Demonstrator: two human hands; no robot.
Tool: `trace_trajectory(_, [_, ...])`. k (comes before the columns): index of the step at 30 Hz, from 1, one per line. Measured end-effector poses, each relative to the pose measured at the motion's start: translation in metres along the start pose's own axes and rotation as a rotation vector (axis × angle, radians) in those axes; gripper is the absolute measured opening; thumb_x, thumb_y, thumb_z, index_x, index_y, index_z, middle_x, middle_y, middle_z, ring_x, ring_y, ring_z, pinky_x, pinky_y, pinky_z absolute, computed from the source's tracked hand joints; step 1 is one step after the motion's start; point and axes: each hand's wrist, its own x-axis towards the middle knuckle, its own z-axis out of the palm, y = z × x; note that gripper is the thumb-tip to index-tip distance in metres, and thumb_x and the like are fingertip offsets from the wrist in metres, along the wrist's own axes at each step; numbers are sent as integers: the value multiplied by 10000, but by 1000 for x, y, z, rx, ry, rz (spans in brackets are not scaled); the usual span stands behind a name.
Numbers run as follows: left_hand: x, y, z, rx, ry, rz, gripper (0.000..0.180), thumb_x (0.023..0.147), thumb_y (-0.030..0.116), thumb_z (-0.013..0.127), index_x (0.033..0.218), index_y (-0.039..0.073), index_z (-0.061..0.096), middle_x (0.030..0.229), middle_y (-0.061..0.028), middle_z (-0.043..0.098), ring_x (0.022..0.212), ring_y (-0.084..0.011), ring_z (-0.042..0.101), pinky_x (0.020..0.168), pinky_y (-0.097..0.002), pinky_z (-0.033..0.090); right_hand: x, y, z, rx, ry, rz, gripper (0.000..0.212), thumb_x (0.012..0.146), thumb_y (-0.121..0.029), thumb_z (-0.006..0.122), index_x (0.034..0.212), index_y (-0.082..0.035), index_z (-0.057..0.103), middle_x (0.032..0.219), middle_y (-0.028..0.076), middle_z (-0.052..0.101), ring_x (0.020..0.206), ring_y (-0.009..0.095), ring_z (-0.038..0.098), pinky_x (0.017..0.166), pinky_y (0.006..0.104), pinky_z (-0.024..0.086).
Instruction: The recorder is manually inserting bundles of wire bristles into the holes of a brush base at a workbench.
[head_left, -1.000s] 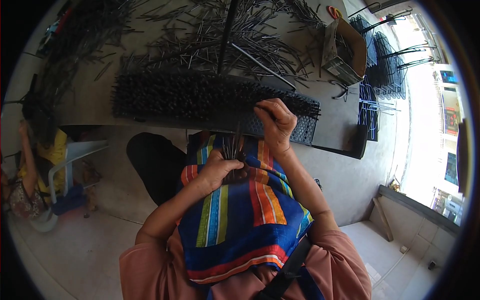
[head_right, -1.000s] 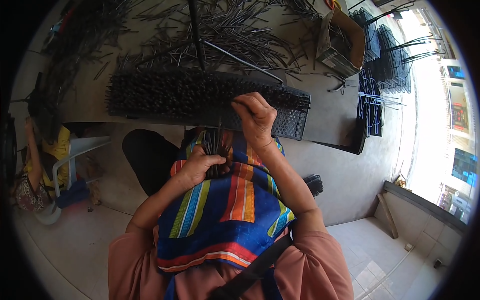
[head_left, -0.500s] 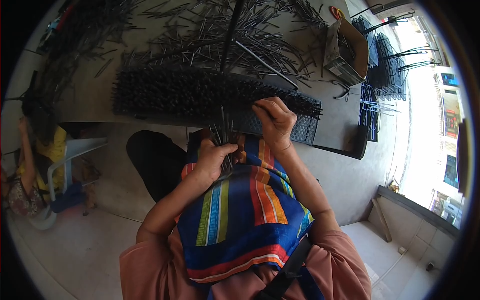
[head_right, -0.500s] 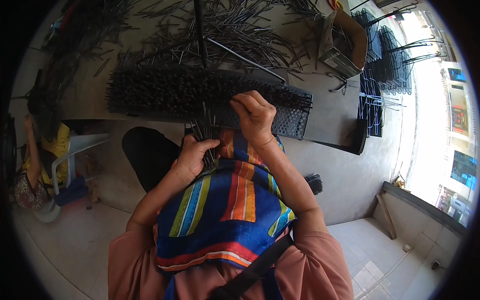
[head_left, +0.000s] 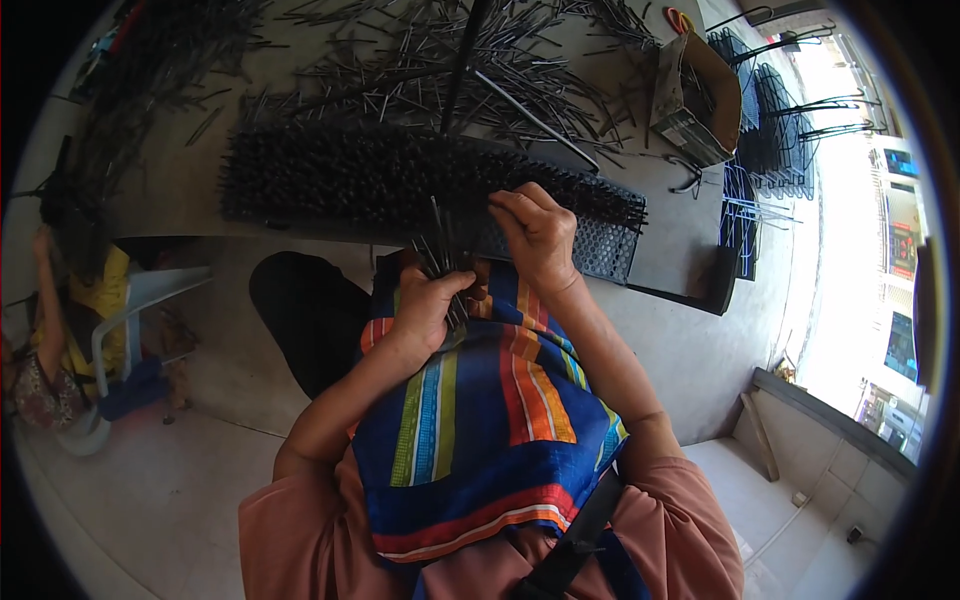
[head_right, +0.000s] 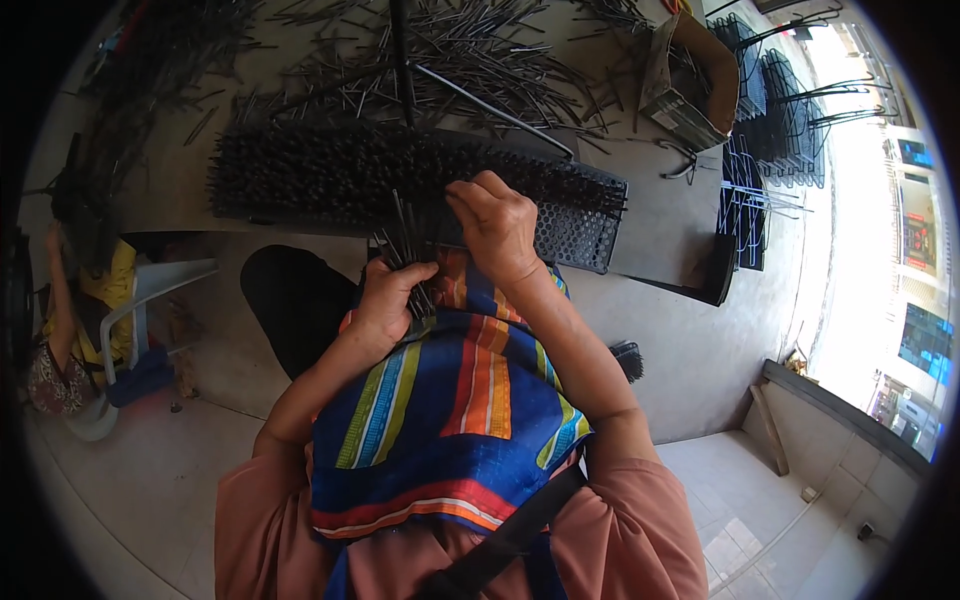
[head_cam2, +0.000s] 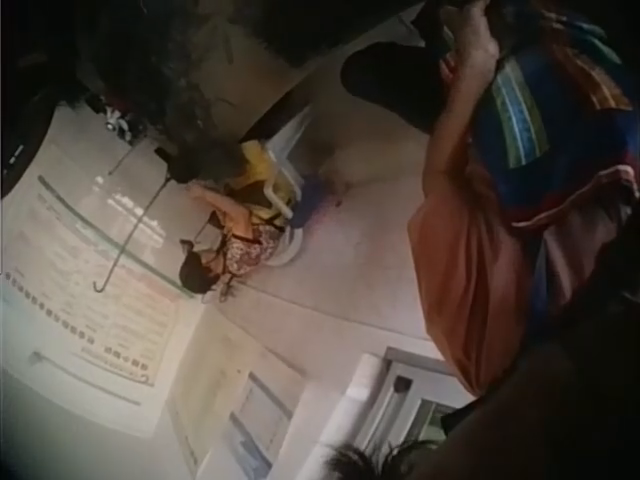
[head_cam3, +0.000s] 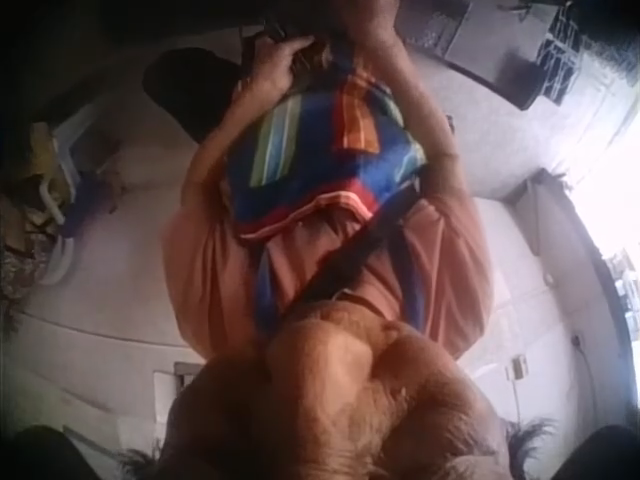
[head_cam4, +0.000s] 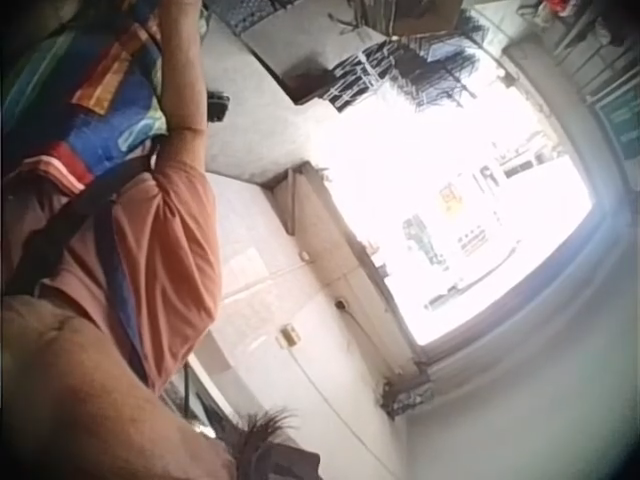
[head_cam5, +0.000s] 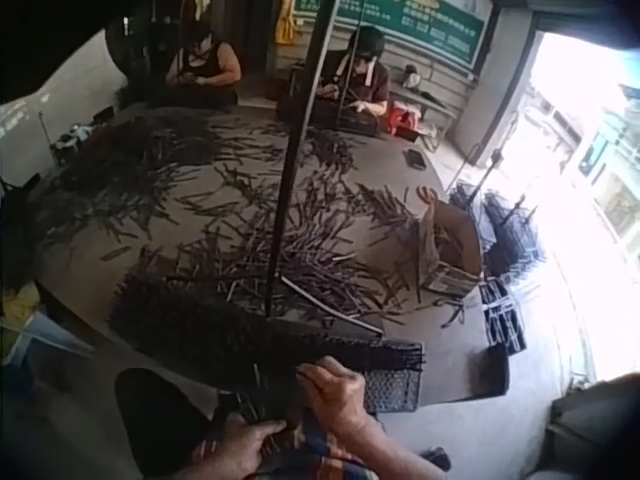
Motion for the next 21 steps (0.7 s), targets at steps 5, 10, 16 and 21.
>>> trace_trajectory(5, [-2,-1,3,-35,-7,13,151,800,-67,615,938,-15,647,796,-122,682,613,-202,672,525,-289,551,-3,0,-3,-134,-62,-104,161,785,-34,708,944,-21,696,746,96,616,617,228,629,537,298,470])
trace_trajectory(10, [-6,6,8,26,-88,21,168,809,-47,621,962,3,670,818,-102,694,650,-175,672,564,-287,551,-22,0,-9,388,-153,453,103,821,-42,684,911,7,684,687,14,618,575,110,561,503,260,425])
trace_trajectory(16, [-1,1,14,66,-55,27,170,825,-59,605,975,-1,660,868,-102,697,716,-183,689,628,-293,588,-24,5,-17,835,-230,831,66,827,-35,687,884,-3,682,674,-26,601,571,26,463,520,178,352])
trace_trajectory(21, [4,-9,10,30,10,112,187,826,-78,592,991,-3,642,860,-97,688,686,-182,682,575,-293,586,-16,17,-22,509,199,360,71,807,49,676,861,2,679,770,-3,627,608,44,509,545,190,392])
